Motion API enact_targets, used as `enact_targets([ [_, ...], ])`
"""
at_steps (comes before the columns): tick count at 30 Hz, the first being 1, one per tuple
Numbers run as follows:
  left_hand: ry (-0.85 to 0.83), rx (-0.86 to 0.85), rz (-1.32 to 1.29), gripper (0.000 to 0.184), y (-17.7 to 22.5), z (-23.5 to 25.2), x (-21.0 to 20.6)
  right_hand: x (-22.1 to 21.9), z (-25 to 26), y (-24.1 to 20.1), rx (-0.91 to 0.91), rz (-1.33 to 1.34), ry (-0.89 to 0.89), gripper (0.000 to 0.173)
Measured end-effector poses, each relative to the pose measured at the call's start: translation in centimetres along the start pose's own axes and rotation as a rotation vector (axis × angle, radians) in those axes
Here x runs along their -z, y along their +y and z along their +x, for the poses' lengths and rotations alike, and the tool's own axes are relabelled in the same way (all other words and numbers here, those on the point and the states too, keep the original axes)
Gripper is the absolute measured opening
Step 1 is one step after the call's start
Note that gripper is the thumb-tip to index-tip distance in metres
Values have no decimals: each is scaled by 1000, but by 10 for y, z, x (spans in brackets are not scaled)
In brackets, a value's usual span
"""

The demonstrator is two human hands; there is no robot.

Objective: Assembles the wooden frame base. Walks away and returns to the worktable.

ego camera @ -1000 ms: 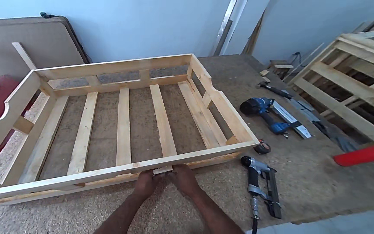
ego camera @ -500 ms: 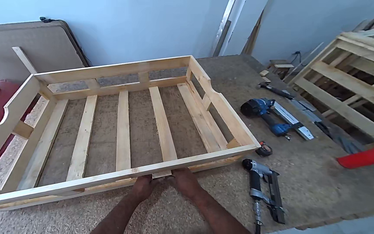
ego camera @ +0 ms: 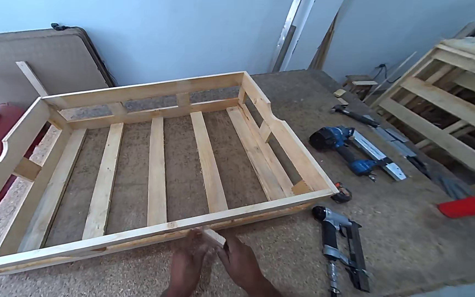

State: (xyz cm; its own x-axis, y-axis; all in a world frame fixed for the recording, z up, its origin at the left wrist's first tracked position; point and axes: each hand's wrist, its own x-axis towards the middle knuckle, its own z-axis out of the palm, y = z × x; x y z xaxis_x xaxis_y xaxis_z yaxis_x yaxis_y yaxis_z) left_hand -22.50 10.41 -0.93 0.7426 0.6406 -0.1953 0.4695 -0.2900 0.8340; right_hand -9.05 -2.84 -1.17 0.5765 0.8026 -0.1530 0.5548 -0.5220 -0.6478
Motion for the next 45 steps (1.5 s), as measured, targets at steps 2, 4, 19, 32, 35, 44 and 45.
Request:
enact_targets([
  [2,-155,-6,-173,77,-1,-20,-8,-16,-19,-10,-86,114,66,45],
  [4,-231,33,-286,82,1,-24,-12,-31,-30,-21,-56,192,128,38],
  [19,-248,-177,227,38,1,46,17,25,43,9,86,9,-60,40],
  [32,-195,-112,238,41,-4,53,6,26,58,9,109,-130,-82,47],
  [35,-198,-110,215,40,-4,57,6,25,60,13,138,-138,-58,45],
  [44,-234,13,257,41,6,63,3,23,62,17,124,-128,-91,46],
  [45,-223,6,260,41,5,62,2,25,63,15,101,-154,-134,47],
])
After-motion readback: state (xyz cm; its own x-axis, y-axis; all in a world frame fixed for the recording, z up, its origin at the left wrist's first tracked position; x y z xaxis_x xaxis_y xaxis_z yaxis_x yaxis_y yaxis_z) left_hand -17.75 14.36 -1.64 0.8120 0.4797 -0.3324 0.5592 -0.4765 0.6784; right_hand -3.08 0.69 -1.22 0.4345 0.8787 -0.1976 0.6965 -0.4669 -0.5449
